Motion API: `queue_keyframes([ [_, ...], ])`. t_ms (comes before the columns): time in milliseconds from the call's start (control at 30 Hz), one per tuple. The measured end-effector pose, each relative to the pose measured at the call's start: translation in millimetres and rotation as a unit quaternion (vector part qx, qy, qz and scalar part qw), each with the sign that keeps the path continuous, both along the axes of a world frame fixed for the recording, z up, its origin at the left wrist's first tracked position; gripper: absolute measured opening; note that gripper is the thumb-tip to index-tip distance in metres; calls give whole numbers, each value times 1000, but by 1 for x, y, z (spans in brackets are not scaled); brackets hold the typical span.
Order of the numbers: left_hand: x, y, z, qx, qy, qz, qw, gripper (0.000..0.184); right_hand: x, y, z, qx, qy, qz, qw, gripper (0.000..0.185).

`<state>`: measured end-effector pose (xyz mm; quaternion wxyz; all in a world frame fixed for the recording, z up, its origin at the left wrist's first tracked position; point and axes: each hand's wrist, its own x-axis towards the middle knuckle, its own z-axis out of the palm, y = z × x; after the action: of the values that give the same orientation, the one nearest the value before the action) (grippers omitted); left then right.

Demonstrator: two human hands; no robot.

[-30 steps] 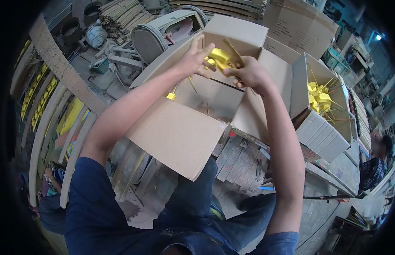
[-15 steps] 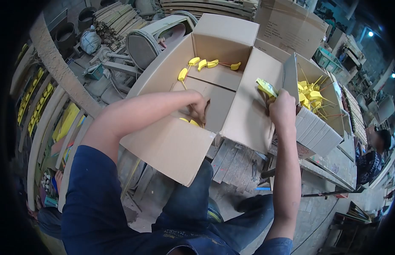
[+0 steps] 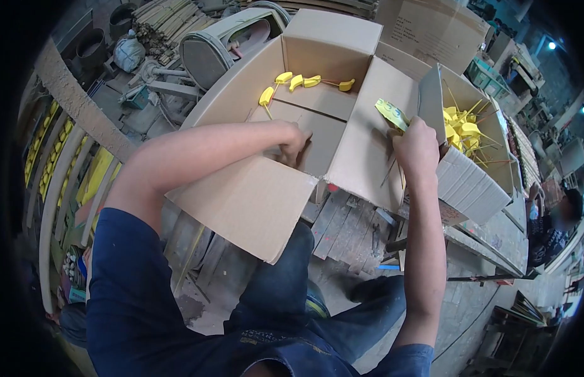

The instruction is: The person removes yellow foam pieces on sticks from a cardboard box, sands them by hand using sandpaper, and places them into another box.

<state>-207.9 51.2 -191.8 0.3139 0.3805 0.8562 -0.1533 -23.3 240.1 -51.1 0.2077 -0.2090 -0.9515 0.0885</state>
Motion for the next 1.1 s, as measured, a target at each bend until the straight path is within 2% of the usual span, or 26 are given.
queue_keyframes([
  [133, -9, -4, 42, -62, -64, 42, 995, 116, -1, -7, 3, 16, -8, 0, 1000, 44],
  [200, -43, -12, 41, -56, -69, 134, 987, 107, -1, -8, 4, 35, -10, 4, 999, 44],
  [300, -77, -33, 57, 2, 93, 107, 990, 96, -1, -8, 7, 57, -12, 8, 998, 37],
  [333, -104, -41, 47, 32, 165, 60, 984, 95, -1, -9, 8, 56, -12, 7, 998, 37],
  [467, -139, -46, 54, 25, 145, 112, 983, 101, 8, -14, 15, 52, -7, 25, 998, 36],
  [533, -152, -38, 45, 106, 159, 134, 972, 103, 15, -20, 27, 52, 6, 36, 998, 36],
  [633, -153, -12, 45, 98, 159, 141, 972, 99, 32, -28, 41, -15, 0, 25, 1000, 39],
  [667, -154, -4, 42, 99, 160, 140, 972, 99, 39, -28, 41, -19, 61, 55, 996, 39],
  [700, -158, 5, 37, 95, 176, 150, 968, 96, 44, -26, 42, -22, 124, 84, 989, 41],
  [800, -151, 28, 34, 106, 157, 186, 964, 89, 57, -21, 49, -64, 108, 85, 988, 40],
  [900, -154, 47, 23, 108, 175, 246, 947, 67, 64, -13, 45, -69, 118, 110, 985, 40],
  [933, -156, 53, 20, 106, 173, 245, 948, 67, 63, -10, 45, -87, 115, 120, 982, 41],
  [1000, -160, 60, 9, 187, 247, 243, 919, 49, 62, -7, 45, -106, 100, 118, 982, 43],
  [1033, -164, 61, 5, 183, 247, 244, 920, 49, 59, -5, 44, -113, 94, 115, 982, 44],
  [1100, -169, 60, 0, 221, 276, 179, 918, 37, 56, -3, 42, -120, 84, 115, 982, 44],
])
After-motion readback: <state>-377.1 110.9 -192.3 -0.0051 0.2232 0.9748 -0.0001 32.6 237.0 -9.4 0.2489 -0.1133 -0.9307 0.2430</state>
